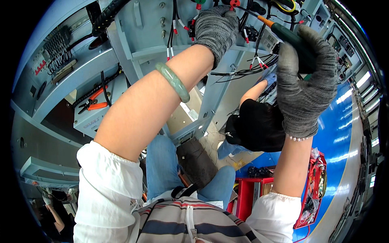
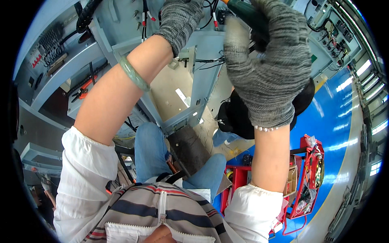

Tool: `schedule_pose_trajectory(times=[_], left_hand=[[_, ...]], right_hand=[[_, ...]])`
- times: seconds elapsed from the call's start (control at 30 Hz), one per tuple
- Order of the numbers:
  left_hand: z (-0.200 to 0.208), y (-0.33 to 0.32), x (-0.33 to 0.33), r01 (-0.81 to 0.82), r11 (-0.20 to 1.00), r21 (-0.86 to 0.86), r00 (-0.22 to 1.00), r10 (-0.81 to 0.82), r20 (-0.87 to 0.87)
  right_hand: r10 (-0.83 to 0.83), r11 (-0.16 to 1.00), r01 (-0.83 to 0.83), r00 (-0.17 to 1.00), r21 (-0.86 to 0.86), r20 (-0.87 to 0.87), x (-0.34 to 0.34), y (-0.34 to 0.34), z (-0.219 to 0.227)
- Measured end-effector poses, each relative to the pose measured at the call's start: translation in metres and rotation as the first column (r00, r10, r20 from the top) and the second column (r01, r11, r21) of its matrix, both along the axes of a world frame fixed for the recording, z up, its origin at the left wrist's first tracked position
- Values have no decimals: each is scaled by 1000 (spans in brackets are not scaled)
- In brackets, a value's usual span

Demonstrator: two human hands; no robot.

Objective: The person uses a screwdriver to tighten terminal screws on an electrical panel, inserting and securing multiple wires into terminal blocks. They repeatedly adjust wire positions and tighten connections within the cabinet.

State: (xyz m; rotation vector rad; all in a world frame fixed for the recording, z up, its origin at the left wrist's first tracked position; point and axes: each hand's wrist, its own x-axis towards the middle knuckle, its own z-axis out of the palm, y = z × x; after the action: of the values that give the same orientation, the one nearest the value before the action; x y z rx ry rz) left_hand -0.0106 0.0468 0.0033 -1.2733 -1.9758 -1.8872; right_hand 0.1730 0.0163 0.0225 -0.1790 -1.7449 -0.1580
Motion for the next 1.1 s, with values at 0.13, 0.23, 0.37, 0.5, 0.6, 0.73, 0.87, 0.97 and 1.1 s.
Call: schedule_pose_trajectory(times=[0.13,0.23,0.37,0.5,0.6,0.73,0.87,0.97,1.1], left_hand=[[4,-2,-2,23,999,-49,1000,-22,21],[0,2,-2,37,999,-19,999,-36,35],[1,3,-7,-37,997,-68,994,29,-107],[6,9,-5,-81,987,-140,976,50,-212],[3,-4,-15,-26,1000,6,996,27,-84],[-3,10,-9,-16,993,119,998,23,-55],[0,0,-7,115,990,81,988,-122,92],[3,-2,-4,25,1000,6,999,-24,-27],[1,5,-11,61,998,-18,997,-61,45]], right_hand=[[-1,986,6,1000,164,-28,-2,9,8],[-74,973,56,994,225,76,5,7,4],[-27,996,28,1000,83,-4,-1,3,5],[93,994,-90,994,63,-55,4,19,6],[223,958,-171,948,228,-225,8,28,18],[-187,982,186,979,-28,-80,28,37,18],[-30,935,142,945,-324,327,-23,76,-13],[-216,956,278,879,-90,425,-43,89,-18],[-183,939,301,847,-166,500,-59,101,-29]])
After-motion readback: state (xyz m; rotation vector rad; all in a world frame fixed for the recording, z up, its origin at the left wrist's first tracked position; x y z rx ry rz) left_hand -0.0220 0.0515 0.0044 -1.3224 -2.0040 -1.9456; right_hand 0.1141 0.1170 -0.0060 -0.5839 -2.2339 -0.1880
